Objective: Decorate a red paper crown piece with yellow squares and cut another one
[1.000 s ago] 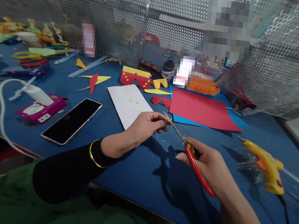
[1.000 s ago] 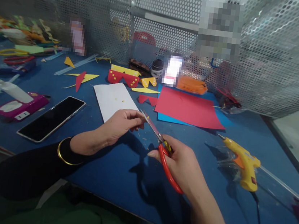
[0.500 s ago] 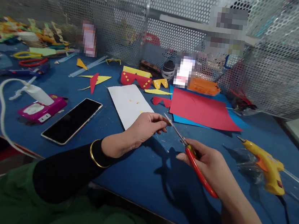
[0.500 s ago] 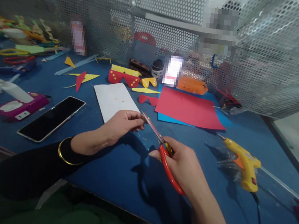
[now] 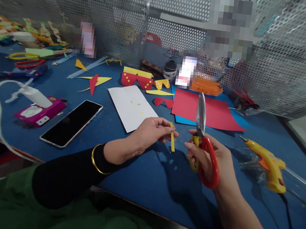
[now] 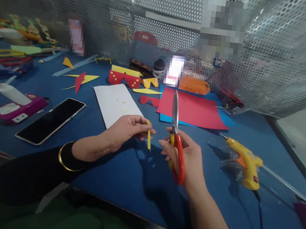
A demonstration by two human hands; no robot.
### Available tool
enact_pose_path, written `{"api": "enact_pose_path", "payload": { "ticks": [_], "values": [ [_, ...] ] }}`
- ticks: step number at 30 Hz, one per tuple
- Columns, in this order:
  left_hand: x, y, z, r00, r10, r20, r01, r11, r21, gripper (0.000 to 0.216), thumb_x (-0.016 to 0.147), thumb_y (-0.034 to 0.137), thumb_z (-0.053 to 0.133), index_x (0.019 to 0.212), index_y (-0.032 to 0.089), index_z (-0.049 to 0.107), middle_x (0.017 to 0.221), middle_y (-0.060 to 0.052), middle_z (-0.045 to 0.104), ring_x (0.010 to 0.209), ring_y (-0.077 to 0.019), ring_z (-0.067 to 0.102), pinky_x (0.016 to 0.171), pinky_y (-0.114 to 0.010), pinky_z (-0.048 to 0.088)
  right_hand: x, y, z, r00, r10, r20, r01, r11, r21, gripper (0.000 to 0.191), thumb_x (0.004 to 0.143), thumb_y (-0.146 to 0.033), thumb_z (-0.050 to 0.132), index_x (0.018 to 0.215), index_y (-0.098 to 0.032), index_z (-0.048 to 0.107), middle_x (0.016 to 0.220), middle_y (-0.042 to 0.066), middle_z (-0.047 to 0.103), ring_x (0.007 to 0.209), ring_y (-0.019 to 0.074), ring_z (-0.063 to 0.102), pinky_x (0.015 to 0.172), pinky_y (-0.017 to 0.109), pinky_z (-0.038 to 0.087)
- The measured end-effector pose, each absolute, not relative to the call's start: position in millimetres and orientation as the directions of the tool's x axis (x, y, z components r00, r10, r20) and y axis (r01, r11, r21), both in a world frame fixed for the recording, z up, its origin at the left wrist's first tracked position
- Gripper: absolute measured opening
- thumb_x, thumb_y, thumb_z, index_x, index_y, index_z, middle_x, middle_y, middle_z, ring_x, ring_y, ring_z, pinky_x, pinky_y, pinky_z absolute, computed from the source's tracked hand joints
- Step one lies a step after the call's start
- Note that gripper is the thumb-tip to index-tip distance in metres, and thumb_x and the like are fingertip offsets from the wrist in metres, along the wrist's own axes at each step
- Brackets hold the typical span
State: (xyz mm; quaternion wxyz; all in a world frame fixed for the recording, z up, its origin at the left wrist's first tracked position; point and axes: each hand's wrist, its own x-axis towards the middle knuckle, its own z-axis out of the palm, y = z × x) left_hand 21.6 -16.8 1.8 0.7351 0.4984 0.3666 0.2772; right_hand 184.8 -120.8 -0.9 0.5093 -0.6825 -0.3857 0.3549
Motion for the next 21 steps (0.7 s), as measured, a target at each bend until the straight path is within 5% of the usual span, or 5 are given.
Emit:
{"api": "enact_pose_path", "payload": {
  "ticks": [12, 21],
  "values": [
    [26.6, -24.7, -7.4, 0.548, 0.786, -0.285, -0.094, 0.397, 0.913, 0.019, 0.064, 0.023, 0.088, 0.071, 0.013, 0.073, 0.076, -0.002, 0.067, 0.069, -0.0105, 0.058, 0.062, -0.024, 0.045, 168.2, -119.2, -6.6, 0.396, 0.9, -0.181, -0.032, -0.183, -0.983, 0.059, 0.057, -0.036, 0.087, 0.11, -0.022, 0.066, 0.071, -0.005, 0.063, 0.044, 0.0087, 0.047, 0.041, 0.025, 0.041],
    [29.3, -25.7, -6.9, 0.578, 0.765, -0.283, -0.106, 0.415, 0.904, 0.009, 0.074, 0.019, 0.079, 0.07, 0.015, 0.072, 0.075, -0.002, 0.067, 0.066, -0.0102, 0.057, 0.061, -0.025, 0.044, 166.8, -119.3, -8.2, 0.385, 0.91, -0.153, 0.028, -0.178, -0.984, 0.055, 0.059, -0.038, 0.085, 0.108, -0.022, 0.067, 0.068, -0.006, 0.061, 0.046, 0.0092, 0.048, 0.041, 0.025, 0.042]
  ]
}}
